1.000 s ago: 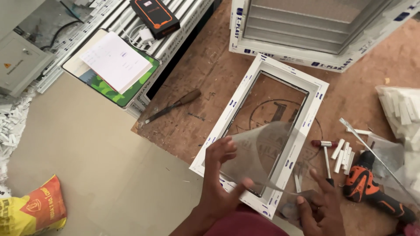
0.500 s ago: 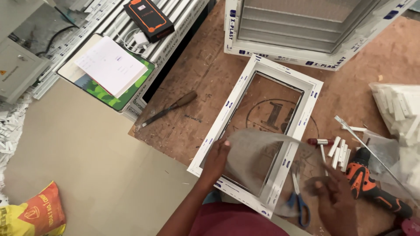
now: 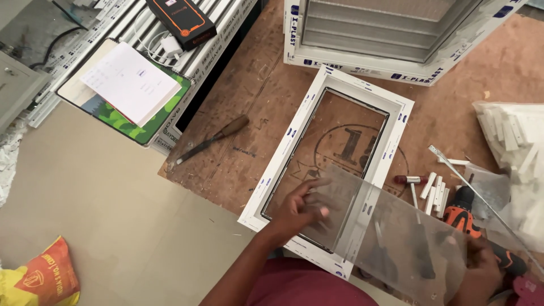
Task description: Trimming a mesh screen with scissors to fit inside a window frame
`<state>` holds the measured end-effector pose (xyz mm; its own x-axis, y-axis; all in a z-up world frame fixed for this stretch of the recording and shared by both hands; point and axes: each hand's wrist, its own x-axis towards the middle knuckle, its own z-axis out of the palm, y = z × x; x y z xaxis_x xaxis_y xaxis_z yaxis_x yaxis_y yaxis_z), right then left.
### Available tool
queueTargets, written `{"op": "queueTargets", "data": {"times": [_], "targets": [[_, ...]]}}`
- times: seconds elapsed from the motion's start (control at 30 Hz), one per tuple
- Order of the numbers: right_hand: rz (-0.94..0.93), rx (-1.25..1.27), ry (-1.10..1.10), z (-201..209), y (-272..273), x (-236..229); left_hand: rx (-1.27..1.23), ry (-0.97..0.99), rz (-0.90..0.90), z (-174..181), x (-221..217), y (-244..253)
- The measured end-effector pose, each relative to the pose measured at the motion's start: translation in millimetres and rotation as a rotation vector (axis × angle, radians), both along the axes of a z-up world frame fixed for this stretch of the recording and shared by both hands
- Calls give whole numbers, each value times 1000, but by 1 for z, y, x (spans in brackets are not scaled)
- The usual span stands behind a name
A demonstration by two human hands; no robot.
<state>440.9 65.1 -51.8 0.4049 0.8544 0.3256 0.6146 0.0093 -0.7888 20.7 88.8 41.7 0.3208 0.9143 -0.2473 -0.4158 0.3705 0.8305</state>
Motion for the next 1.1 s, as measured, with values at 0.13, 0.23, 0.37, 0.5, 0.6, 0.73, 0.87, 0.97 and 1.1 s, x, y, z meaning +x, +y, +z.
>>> {"op": "queueTargets", "data": {"times": [0.13, 0.23, 0.37, 0.5, 0.6, 0.73, 0.87, 0.97, 1.1], "targets": [[25, 64, 242, -52, -10, 61, 219, -26, -96, 25, 4, -4], [43, -118, 590, -52, -9, 79, 238, -51, -207, 34, 8, -7], [72, -341, 1055, 50, -9, -2, 290, -65, -291, 44, 7, -6], [161, -238, 1142, 65, -13, -16, 353, 10, -365, 57, -1, -4], [51, -279, 1106, 94, 0, -23, 289, 65, -423, 63, -11, -2], [-66, -310, 1062, 134, 17, -29, 386, 94, -478, 65, -17, -5], [-5, -242, 1023, 128, 31, -18, 350, 201, -533, 83, -19, -7], [114, -215, 975, 126, 49, -13, 427, 277, -564, 90, -21, -6], [-7, -378, 864, 137, 69, -18, 467, 316, -593, 94, -24, -4]]}}
